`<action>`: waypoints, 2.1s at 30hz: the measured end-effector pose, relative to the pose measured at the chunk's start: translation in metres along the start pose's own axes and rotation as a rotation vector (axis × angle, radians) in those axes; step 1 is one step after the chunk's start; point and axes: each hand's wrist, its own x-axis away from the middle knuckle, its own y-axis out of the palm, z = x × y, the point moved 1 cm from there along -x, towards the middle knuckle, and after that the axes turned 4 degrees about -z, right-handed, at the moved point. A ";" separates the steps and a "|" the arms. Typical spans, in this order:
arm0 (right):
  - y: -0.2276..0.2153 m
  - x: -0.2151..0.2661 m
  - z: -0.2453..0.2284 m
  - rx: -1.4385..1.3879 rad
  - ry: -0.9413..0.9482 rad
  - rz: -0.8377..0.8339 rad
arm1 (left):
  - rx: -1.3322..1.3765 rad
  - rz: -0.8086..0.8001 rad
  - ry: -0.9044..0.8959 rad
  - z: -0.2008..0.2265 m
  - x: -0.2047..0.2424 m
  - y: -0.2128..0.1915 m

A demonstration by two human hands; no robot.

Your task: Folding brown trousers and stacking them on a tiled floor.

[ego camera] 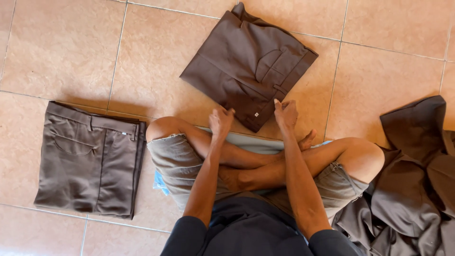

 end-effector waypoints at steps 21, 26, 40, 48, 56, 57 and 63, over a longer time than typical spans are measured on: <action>-0.087 -0.044 -0.092 0.419 -0.234 0.163 | -0.332 -0.321 0.157 0.011 -0.035 -0.095; -0.029 0.020 -0.078 0.716 -0.068 -0.298 | 0.035 0.207 0.174 0.018 -0.102 -0.062; -0.081 -0.056 -0.048 0.512 0.017 -0.259 | 0.161 0.135 0.081 0.048 0.056 -0.010; -0.048 -0.031 0.048 0.483 0.153 -0.315 | -0.240 0.099 0.208 0.050 -0.004 -0.049; -0.053 -0.028 0.043 0.228 0.197 -0.281 | 0.165 -0.274 0.088 0.006 -0.050 -0.053; -0.051 -0.029 0.049 0.234 0.191 -0.283 | 0.171 -0.270 0.085 0.013 -0.042 -0.064; -0.057 -0.025 0.035 0.148 0.182 -0.336 | 0.492 -0.324 0.037 0.016 -0.037 -0.092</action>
